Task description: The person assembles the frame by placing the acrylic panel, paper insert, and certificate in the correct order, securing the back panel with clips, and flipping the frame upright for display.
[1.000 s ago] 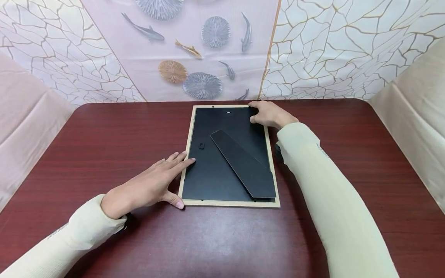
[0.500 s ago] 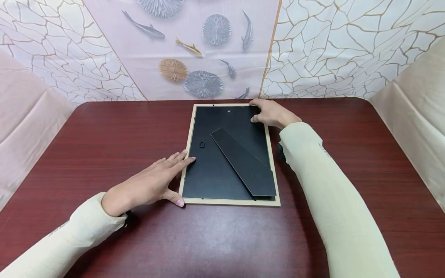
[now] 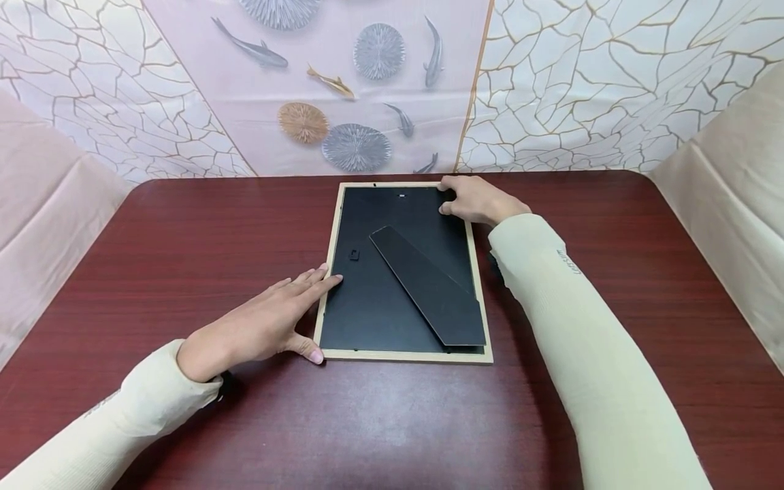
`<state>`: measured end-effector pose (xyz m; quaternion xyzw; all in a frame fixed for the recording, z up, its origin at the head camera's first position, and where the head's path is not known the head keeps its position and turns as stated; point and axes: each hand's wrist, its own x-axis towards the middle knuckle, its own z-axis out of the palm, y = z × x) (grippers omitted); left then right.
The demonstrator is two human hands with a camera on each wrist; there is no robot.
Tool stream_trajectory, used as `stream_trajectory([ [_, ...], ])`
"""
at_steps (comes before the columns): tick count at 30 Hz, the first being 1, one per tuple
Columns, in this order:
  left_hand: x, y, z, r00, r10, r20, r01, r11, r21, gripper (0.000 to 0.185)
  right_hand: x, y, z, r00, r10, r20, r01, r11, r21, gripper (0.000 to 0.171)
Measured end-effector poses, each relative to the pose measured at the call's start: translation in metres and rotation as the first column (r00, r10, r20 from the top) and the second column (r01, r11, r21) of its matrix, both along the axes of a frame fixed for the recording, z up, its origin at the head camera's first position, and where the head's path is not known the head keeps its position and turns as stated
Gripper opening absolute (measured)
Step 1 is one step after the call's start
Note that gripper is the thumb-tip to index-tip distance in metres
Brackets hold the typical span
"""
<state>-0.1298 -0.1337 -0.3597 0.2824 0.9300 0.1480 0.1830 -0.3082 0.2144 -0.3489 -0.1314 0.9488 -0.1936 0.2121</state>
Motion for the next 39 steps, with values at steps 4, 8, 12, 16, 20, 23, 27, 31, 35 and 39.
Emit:
stream_trajectory([
  [4, 0.000, 0.000, -0.001, 1.000, 0.001, 0.008, -0.001, 1.000, 0.001, 0.116, -0.001, -0.004, 0.001, 0.999, 0.032, -0.023, -0.030, 0.998, 0.048, 0.061],
  [8, 0.000, 0.002, -0.002, 1.000, 0.006, 0.006, -0.006, 1.000, -0.003, 0.116, -0.003, -0.012, 0.005, 0.995, 0.083, -0.059, -0.077, 0.992, 0.101, 0.063],
  [12, 0.001, 0.003, -0.004, 1.000, 0.010, 0.003, -0.010, 1.000, -0.006, 0.117, -0.005, -0.031, 0.010, 0.983, 0.167, -0.076, -0.157, 0.980, 0.118, 0.062],
  [16, 0.001, 0.003, -0.006, 1.000, 0.007, -0.010, -0.006, 1.000, 0.007, 0.117, -0.009, -0.057, 0.013, 0.972, 0.229, -0.054, -0.222, 0.968, 0.117, 0.061],
  [20, 0.001, 0.000, -0.005, 1.000, 0.018, -0.018, -0.018, 1.000, 0.002, 0.118, -0.019, -0.079, 0.012, 0.961, 0.274, -0.041, -0.270, 0.959, 0.088, 0.061],
  [23, 0.002, -0.001, -0.003, 1.000, 0.024, -0.014, -0.024, 1.000, -0.001, 0.118, -0.025, -0.089, 0.011, 0.959, 0.281, -0.018, -0.280, 0.958, 0.068, 0.063],
  [27, 0.001, 0.000, -0.002, 1.000, 0.013, -0.014, -0.013, 1.000, 0.009, 0.118, -0.028, -0.093, 0.010, 0.965, 0.264, 0.000, -0.263, 0.962, 0.067, 0.066],
  [31, 0.000, 0.000, -0.001, 1.000, 0.005, -0.023, -0.005, 1.000, 0.006, 0.118, -0.030, -0.094, 0.008, 0.967, 0.255, -0.015, -0.254, 0.966, 0.055, 0.066],
  [35, 0.000, -0.001, 0.000, 1.000, 0.000, -0.028, 0.000, 1.000, -0.001, 0.117, -0.031, -0.096, 0.008, 0.970, 0.242, -0.030, -0.240, 0.970, 0.050, 0.065],
  [39, -0.001, 0.000, 0.000, 0.999, -0.004, -0.033, 0.003, 1.000, -0.008, 0.117, -0.031, -0.096, 0.008, 0.970, 0.239, -0.038, -0.237, 0.970, 0.056, 0.064],
])
